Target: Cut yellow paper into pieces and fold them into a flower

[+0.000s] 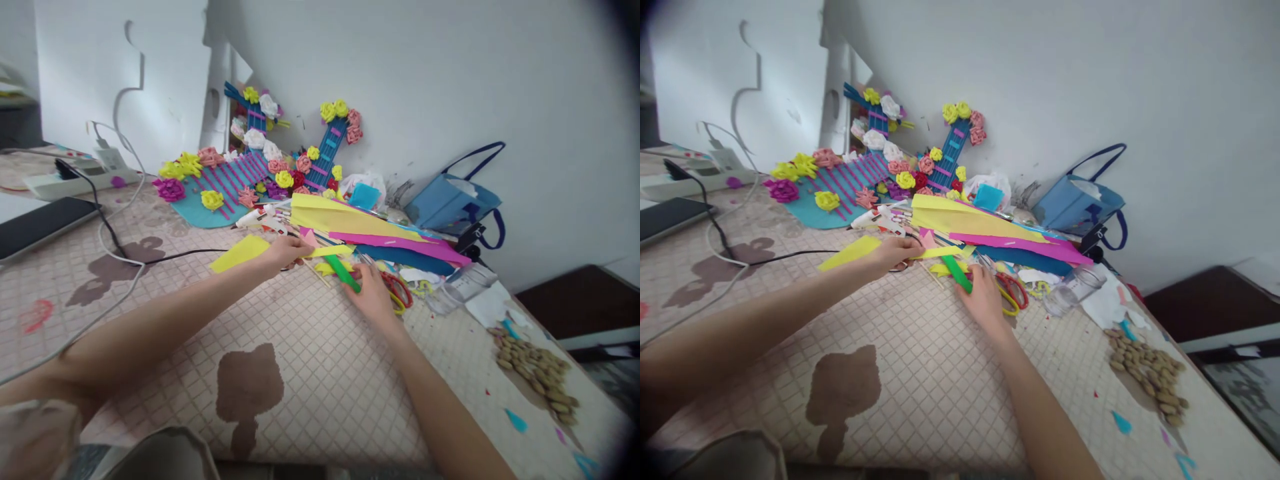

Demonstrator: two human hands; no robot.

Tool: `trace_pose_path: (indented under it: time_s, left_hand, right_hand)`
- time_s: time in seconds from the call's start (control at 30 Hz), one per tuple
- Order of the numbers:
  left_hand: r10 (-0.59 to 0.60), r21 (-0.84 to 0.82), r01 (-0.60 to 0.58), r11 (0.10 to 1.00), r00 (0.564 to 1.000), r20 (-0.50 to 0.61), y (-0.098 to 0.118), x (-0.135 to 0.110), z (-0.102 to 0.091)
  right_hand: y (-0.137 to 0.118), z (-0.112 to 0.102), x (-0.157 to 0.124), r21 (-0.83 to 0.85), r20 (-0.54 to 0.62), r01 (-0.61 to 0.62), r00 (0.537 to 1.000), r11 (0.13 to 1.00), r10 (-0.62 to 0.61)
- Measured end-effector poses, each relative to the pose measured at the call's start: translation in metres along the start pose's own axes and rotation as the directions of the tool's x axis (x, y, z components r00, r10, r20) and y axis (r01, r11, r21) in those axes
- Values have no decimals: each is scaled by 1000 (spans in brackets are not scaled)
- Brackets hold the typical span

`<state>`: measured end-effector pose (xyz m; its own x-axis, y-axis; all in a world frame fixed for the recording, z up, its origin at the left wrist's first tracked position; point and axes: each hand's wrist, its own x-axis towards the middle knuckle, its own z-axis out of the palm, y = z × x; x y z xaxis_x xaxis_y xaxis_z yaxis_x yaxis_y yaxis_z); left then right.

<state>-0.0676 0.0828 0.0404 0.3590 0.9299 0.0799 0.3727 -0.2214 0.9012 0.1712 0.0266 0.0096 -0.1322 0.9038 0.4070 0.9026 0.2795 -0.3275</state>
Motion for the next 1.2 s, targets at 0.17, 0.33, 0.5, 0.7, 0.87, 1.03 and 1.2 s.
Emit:
trace_pose_path:
  time_s: [0.17, 0.33, 0.5, 0.7, 0.87, 1.03, 1.2]
  left_hand:
    - [-144, -90, 144, 986, 990, 5, -2, 25, 33]
    - [-122, 25, 122, 992, 993, -4, -13, 26, 44]
    - [-91, 180, 100, 979, 994, -57, -13, 25, 44]
    - [-81, 284, 93, 954, 995, -54, -7, 22, 45]
    - [-92, 354, 118, 928, 992, -90, -5, 21, 48]
    - [-76, 395, 102, 913, 994, -82, -3, 20, 49]
    - [-55, 428, 93, 899, 993, -102, -2, 19, 47]
  right_hand:
    - [0, 8, -3, -4, 52, 2, 999, 1000, -2]
    - [2, 11, -1, -16, 34, -1, 999, 1000, 1]
    - [9, 19, 2, 21, -18, -19, 1000, 1000, 20]
    - [20, 9, 8, 194, -168, -155, 967, 969, 189]
    - [11, 2, 5, 228, -326, -104, 929, 968, 177]
    - [-10, 15, -5, 39, -171, -6, 985, 999, 12]
    - [-11, 21, -10, -151, -50, 29, 998, 988, -37]
